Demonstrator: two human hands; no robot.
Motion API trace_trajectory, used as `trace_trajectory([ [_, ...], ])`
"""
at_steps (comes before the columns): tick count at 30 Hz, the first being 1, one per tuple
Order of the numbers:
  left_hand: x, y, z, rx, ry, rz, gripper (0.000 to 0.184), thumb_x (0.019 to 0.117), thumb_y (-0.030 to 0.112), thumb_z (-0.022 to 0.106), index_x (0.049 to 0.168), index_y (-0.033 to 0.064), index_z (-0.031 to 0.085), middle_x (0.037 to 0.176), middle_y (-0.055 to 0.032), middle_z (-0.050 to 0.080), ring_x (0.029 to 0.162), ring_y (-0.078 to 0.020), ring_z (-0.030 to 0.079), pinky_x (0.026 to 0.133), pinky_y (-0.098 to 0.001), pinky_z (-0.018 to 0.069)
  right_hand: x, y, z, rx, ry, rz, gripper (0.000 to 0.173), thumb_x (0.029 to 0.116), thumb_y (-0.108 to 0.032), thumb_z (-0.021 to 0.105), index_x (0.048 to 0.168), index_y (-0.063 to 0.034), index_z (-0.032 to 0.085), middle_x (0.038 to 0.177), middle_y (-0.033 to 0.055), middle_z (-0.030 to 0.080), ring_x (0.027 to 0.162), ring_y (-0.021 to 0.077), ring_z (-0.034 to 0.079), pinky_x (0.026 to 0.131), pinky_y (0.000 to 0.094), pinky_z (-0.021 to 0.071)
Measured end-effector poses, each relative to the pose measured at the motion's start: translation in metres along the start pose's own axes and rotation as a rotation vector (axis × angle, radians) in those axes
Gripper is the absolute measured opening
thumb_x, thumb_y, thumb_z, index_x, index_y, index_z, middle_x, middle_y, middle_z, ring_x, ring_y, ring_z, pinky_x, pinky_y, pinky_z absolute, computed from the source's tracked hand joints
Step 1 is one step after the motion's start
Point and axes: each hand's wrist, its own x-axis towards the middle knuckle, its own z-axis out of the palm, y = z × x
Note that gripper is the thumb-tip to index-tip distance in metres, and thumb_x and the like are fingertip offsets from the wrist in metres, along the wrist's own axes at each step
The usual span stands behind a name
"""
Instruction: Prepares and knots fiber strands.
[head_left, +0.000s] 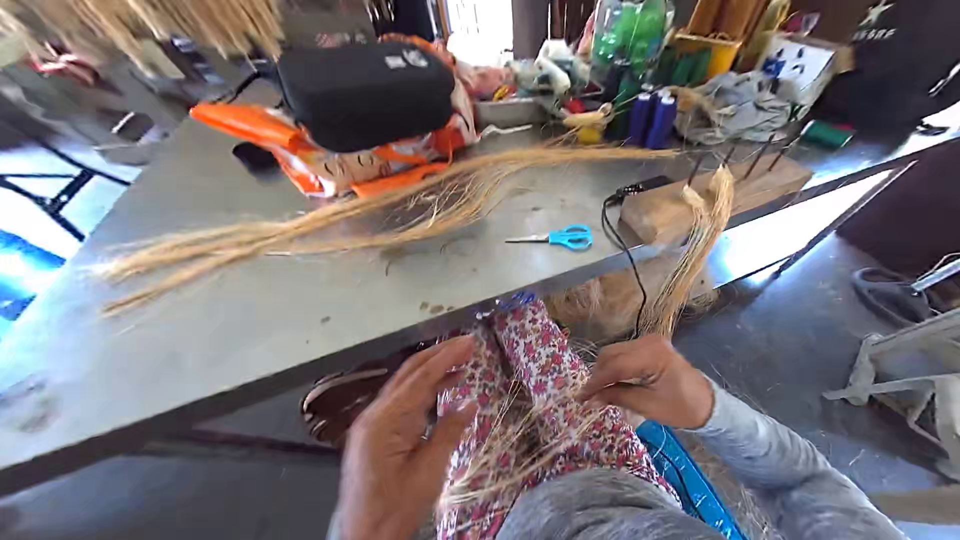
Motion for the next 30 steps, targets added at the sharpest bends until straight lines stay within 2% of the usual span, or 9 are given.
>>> trace_trajectory([
  [4,0.052,0.005,0.037,-0.408,-0.154,-0.015,0.064,0.1059,0.051,0.046,0.151,0.0058,0.046,0.13,-0.0029,0.07,0.119,-0.0143,0.067,0.104,-0.0344,0.0544,0.063,-0.007,0.011,-0.005,0.105,-0.13,0.014,0.094,-0.007,0.07,0.094,0.0046,0.077,0.085,0.0119,0.072,0.081,0.0056,0.066,0.076,0.0183,0.0546],
  [9,0.106,0.015,0.027,-0.708,-0.107,-0.275,0.042,0.1084,0.023,0.035,0.145,0.0071,0.049,0.098,-0.0005,0.074,0.082,-0.0089,0.072,0.078,-0.0261,0.0612,0.118,0.005,-0.01,-0.012,0.328,-0.185,0.007,0.0828,-0.003,0.079,0.086,0.0028,0.077,0.08,0.0032,0.065,0.071,-0.0018,0.058,0.064,0.0118,0.0505],
  [11,0.128,0.018,0.017,-0.724,-0.105,-0.38,0.041,0.109,0.019,0.031,0.14,0.0061,0.053,0.09,-0.0013,0.072,0.063,-0.0016,0.062,0.059,-0.0147,0.0521,0.141,0.012,-0.02,0.013,0.372,-0.185,0.007,0.0808,-0.001,0.079,0.085,0.0026,0.075,0.083,0.0025,0.067,0.069,-0.0016,0.058,0.062,0.0126,0.0504],
  [14,0.162,0.015,-0.002,-0.562,-0.074,-0.292,0.029,0.104,0.006,0.045,0.126,0.0017,0.063,0.078,0.0026,0.066,0.049,0.0051,0.044,0.046,-0.0094,0.0358,0.18,0.024,-0.037,0.056,0.377,-0.181,0.005,0.0831,0.002,0.077,0.086,0.0023,0.073,0.085,0.003,0.072,0.071,0.0001,0.063,0.062,0.016,0.054],
  [16,0.188,0.01,-0.02,-0.252,-0.019,-0.111,0.016,0.0963,0.001,0.061,0.109,0.0018,0.071,0.072,0.0057,0.066,0.05,0.005,0.047,0.047,-0.0107,0.0389,0.208,0.032,-0.046,0.111,0.375,-0.176,0.005,0.0836,0.004,0.075,0.087,0.0012,0.073,0.083,0.0019,0.075,0.068,-0.0001,0.066,0.062,0.0171,0.0561],
  [18,0.213,0.007,-0.042,0.167,0.073,0.073,0.004,0.0934,0.006,0.071,0.095,0.0046,0.074,0.075,0.0034,0.07,0.06,0.0004,0.061,0.057,-0.0178,0.0527,0.238,0.04,-0.054,0.149,0.359,-0.183,0.007,0.0843,0.006,0.075,0.09,0.0011,0.074,0.083,0.0017,0.076,0.068,0.0014,0.068,0.064,0.0198,0.0593],
  [21,0.251,0.005,-0.072,0.503,0.042,0.143,0.005,0.0932,0.007,0.072,0.09,0.0059,0.075,0.075,-0.0032,0.071,0.063,-0.0104,0.064,0.061,-0.0325,0.0547,0.283,0.054,-0.06,0.148,0.366,-0.228,0.007,0.0847,0.004,0.074,0.091,0.0019,0.075,0.081,0.002,0.076,0.067,0.0018,0.069,0.065,0.0207,0.0598],
  [24,0.286,-0.006,-0.09,0.496,-0.006,0.111,0.007,0.0951,0.004,0.069,0.089,0.0026,0.073,0.073,-0.007,0.069,0.062,-0.0147,0.065,0.061,-0.0352,0.0558,0.32,0.07,-0.065,0.154,0.357,-0.25,0.006,0.085,0.004,0.074,0.09,0.0008,0.074,0.078,-0.0003,0.074,0.065,-0.0002,0.066,0.063,0.0188,0.0575],
  [30,0.33,-0.04,-0.109,0.302,0.107,0.023,0.007,0.0953,0.004,0.069,0.089,0.0022,0.072,0.072,-0.0019,0.068,0.063,-0.0059,0.062,0.063,-0.0245,0.0521,0.371,0.106,-0.073,0.05,0.382,-0.21,0.004,0.0868,0.003,0.073,0.091,0.0011,0.075,0.078,0.0015,0.075,0.067,0.0011,0.068,0.066,0.0204,0.0589],
])
